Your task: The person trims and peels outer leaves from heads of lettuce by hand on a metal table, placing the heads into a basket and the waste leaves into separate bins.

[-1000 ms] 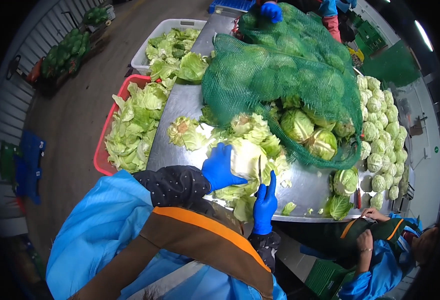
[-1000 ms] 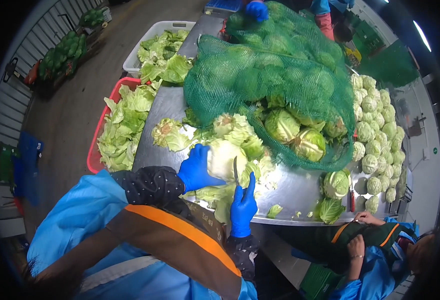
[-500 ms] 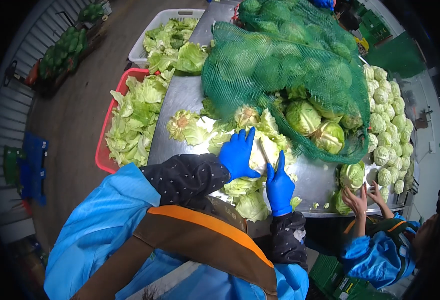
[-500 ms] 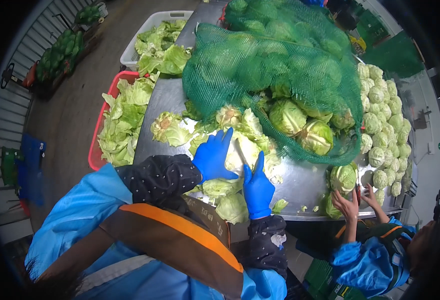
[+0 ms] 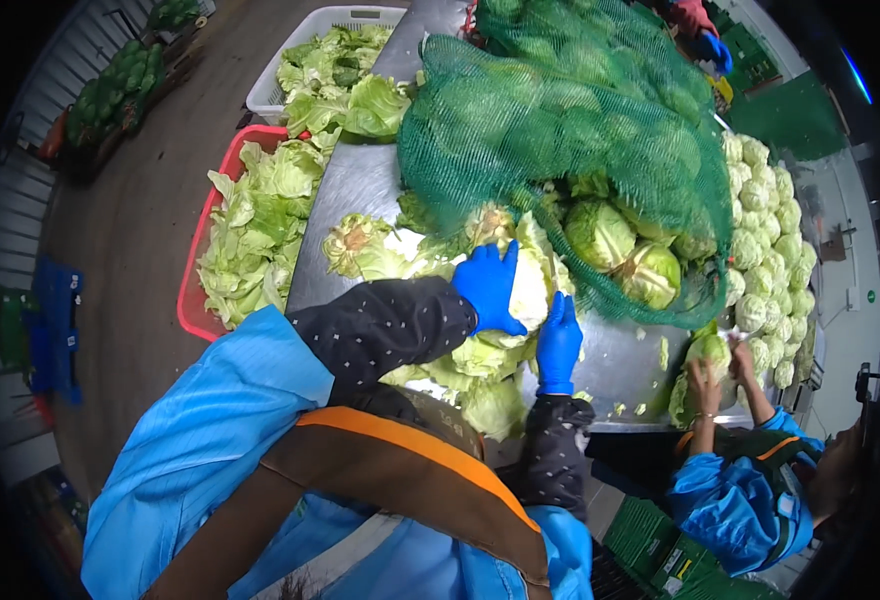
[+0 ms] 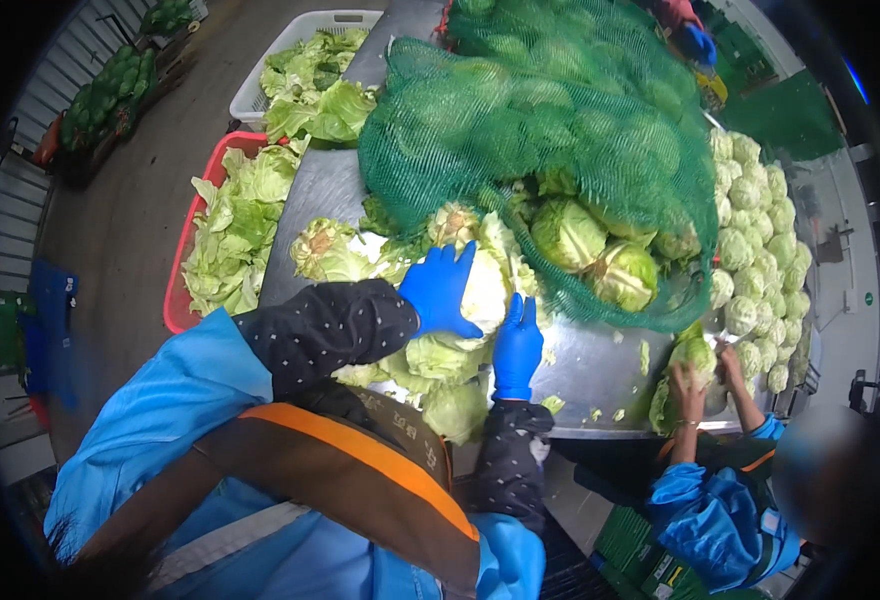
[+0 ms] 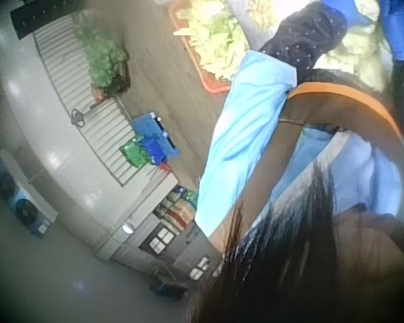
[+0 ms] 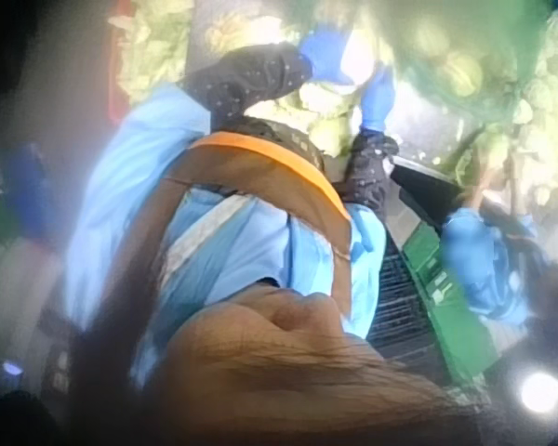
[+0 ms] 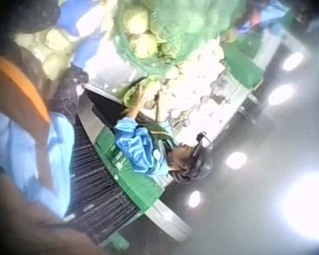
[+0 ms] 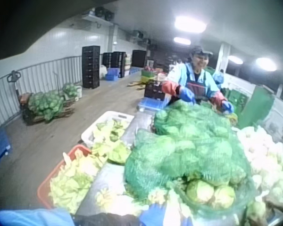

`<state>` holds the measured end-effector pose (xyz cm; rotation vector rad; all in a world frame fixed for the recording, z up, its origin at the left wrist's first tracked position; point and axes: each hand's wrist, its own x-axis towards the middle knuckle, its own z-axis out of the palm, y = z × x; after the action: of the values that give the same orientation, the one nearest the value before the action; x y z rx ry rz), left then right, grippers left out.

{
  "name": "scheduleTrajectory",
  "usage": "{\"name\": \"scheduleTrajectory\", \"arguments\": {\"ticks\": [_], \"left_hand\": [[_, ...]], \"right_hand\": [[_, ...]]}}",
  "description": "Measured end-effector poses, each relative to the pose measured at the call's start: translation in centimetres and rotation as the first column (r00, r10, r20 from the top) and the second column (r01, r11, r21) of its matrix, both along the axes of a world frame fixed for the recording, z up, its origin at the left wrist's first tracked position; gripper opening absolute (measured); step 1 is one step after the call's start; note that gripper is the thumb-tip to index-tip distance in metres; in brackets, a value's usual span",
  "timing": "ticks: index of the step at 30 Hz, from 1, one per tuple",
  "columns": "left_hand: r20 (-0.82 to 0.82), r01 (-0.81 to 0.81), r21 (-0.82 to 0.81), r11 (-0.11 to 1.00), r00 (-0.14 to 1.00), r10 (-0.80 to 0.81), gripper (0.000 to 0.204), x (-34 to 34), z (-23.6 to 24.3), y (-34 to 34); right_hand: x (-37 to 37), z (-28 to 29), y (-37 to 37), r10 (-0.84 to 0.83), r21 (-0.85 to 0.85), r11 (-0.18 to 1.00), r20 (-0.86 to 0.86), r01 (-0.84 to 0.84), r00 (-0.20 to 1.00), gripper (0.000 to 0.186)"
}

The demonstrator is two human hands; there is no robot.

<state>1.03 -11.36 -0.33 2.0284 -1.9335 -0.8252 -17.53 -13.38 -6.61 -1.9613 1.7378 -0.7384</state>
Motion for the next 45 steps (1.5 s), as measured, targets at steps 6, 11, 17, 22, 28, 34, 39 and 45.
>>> {"name": "scheduleTrajectory", "arguments": {"ticks": [6, 11, 17, 22, 28, 34, 39, 45], "left_hand": [[0.014, 0.006, -0.019, 1.0, 1.0, -0.005, 0.123, 1.1, 0.1, 0.6], [0.029, 0.02, -0.013, 1.0, 0.999, -0.02, 0.121, 0.7, 0.4, 1.8], [-0.008, -0.022, -0.166, 0.986, 1.0, 0.021, 0.121, 0.6, -1.0, 6.4], [-0.224, -0.118, -0.298, 0.947, 0.973, 0.051, 0.124, 3.6, -4.8, 10.3], [-0.028, 0.102, -0.34, 0.935, 0.993, -0.119, 0.116, 7.8, -2.3, 10.3], [0.069, 0.526, -0.263, 0.809, 0.846, -0.528, 0.113, 4.9, 0.7, 2.9], [0.02, 0.116, -0.464, 0.878, 0.993, -0.12, 0.112, 5.6, -1.4, 12.6], [-0.364, -0.382, -0.197, 0.903, 0.883, 0.294, 0.117, 7.8, -4.4, 19.3]], "right_hand": [[1.1, 5.8, -0.6, 0.115, 0.166, 0.983, -0.221, -0.079, 0.968, 0.065], [1.9, 5.1, -4.0, 0.247, -0.044, 0.958, -0.37, -0.282, 0.896, 0.048], [1.6, 0.1, -6.3, 0.168, -0.024, 0.981, -0.392, -0.192, 0.905, 0.033], [3.1, -2.6, -3.5, 0.022, -0.001, 1.0, -0.39, -0.024, 0.92, 0.052], [0.4, -4.5, -3.9, 0.008, -0.082, 0.996, -0.282, -0.032, 0.959, 0.063], [0.0, -4.4, -4.4, 0.075, 0.023, 0.997, -0.131, -0.073, 0.989, 0.067], [0.6, -4.5, -3.4, -0.04, 0.005, 0.999, -0.276, 0.043, 0.96, 0.066], [-0.9, -4.4, -3.3, -0.006, 0.054, 0.998, -0.253, 0.02, 0.968, 0.067]]}}
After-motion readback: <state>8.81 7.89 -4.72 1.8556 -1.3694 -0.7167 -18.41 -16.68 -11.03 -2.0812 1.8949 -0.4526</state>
